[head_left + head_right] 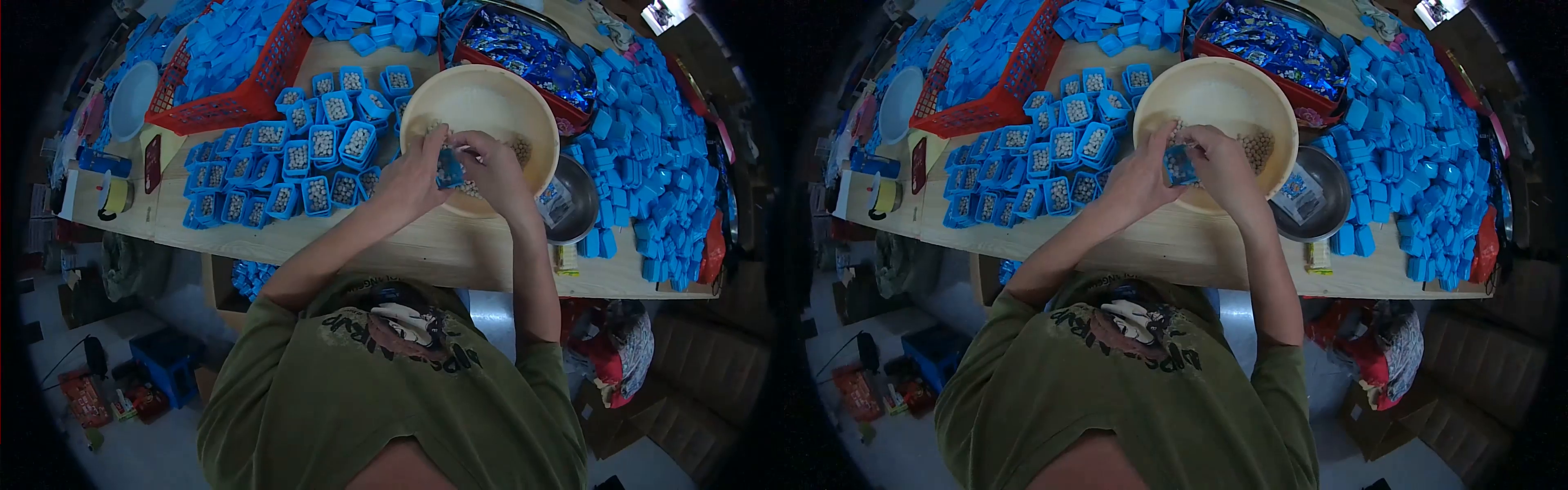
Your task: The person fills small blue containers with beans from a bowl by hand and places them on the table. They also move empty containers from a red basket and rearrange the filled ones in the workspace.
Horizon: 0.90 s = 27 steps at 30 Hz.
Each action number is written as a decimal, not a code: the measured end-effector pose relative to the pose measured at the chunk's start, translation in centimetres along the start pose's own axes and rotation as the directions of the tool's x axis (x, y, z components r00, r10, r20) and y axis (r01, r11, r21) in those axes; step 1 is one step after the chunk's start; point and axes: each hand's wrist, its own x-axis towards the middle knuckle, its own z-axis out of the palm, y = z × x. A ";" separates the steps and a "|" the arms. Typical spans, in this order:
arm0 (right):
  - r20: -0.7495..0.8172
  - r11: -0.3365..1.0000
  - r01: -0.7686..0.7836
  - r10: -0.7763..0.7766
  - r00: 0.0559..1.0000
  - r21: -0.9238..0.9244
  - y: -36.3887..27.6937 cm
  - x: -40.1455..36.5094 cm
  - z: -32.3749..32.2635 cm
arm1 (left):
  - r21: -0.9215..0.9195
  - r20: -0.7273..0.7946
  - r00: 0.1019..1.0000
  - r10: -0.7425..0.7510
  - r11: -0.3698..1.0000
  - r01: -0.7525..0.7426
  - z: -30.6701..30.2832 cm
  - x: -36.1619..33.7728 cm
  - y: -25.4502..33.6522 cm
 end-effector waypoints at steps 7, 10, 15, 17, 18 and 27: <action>-0.021 0.899 -0.017 0.008 1.000 -0.437 0.5 -1.4 -1.1 | -0.008 0.047 0.997 -0.056 0.998 0.056 -1.3 -0.4 0.3; 0.040 0.749 -0.054 0.108 0.993 -0.660 1.9 -1.8 -0.1 | 0.008 0.053 0.995 -0.086 0.996 0.086 -1.8 -1.0 0.2; 0.031 0.726 -0.015 0.050 0.998 -0.687 4.6 -0.6 2.2 | -0.005 0.034 0.997 -0.071 0.997 0.072 -1.7 -1.1 0.4; -0.026 0.781 -0.053 0.047 0.999 -0.622 6.1 0.1 2.3 | 0.014 0.028 0.998 -0.064 0.998 0.063 -1.7 -0.9 0.6; -0.027 0.779 -0.052 0.045 0.999 -0.625 6.2 0.3 2.1 | 0.027 0.040 0.996 -0.075 0.997 0.074 -1.7 -0.7 0.6; -0.113 0.964 -0.066 0.038 0.993 -0.259 0.1 -0.3 -0.3 | 0.095 0.057 0.996 -0.061 0.994 0.056 -1.5 -0.3 0.2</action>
